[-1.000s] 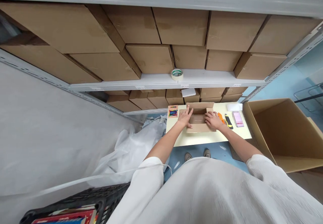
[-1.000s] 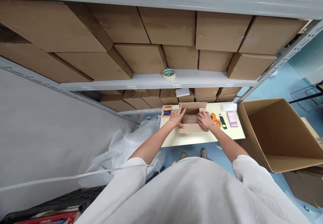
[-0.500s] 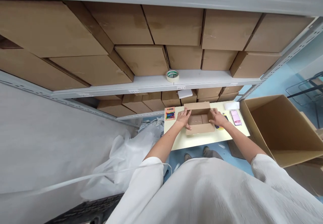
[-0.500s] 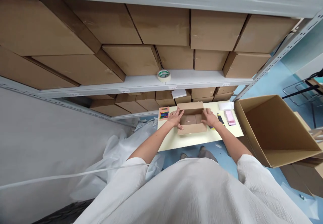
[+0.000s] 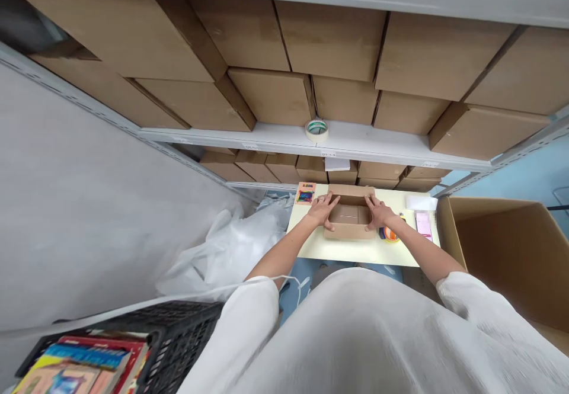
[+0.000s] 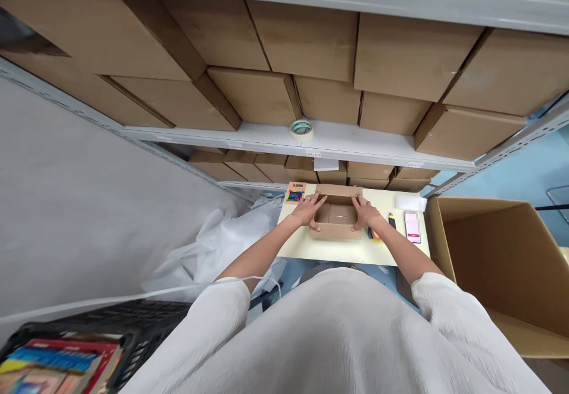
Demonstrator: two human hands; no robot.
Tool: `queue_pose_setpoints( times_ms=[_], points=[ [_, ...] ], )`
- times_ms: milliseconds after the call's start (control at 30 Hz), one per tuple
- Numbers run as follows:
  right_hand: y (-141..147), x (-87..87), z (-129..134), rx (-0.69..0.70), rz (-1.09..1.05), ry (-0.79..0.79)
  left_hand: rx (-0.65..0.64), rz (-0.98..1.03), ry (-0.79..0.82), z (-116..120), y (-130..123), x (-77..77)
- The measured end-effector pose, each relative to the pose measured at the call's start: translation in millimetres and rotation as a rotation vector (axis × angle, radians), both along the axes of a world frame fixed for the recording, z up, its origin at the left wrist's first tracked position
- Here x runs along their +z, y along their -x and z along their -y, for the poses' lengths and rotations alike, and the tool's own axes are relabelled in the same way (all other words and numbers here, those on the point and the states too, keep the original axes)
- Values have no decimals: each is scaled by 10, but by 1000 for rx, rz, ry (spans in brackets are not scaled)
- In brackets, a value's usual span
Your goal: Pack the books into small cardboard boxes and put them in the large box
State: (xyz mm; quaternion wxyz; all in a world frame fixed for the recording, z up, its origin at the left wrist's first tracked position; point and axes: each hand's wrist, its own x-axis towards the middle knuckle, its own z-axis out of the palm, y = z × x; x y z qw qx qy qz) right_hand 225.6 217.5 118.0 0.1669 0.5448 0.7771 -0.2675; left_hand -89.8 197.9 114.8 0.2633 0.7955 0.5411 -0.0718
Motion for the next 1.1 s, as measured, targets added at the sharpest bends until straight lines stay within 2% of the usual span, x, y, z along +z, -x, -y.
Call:
queue_pose_setpoints(
  times_ms=[167, 267, 367, 433, 567, 633, 767, 867, 967, 1100],
  points=[
    [26, 69, 5, -8, 50, 32, 8, 13, -13, 96, 122, -15],
    [37, 87, 4, -9, 49, 15, 47, 138, -41, 139, 277, -29],
    [42, 101, 18, -18, 52, -3, 124, 327, -145, 103, 521, -61],
    [33, 111, 38, -21, 48, -8, 267, 410, -200, 27, 725, -103],
    [0, 125, 87, -20, 50, -21, 719, 388, -149, -148, 1135, -269],
    [-10, 128, 108, -25, 64, -29, 811, 361, -93, -188, 1287, -384],
    [-5, 144, 130, -24, 97, -42, 826, 389, -38, -135, 1415, -591],
    [1, 172, 140, -18, 140, -39, 814, 452, -16, -62, 1380, -646],
    [2, 203, 156, 1, 164, -52, 776, 568, 5, -33, 1269, -580],
    [32, 234, 172, 23, 175, -76, 632, 722, 54, -37, 1037, -355]
  ],
)
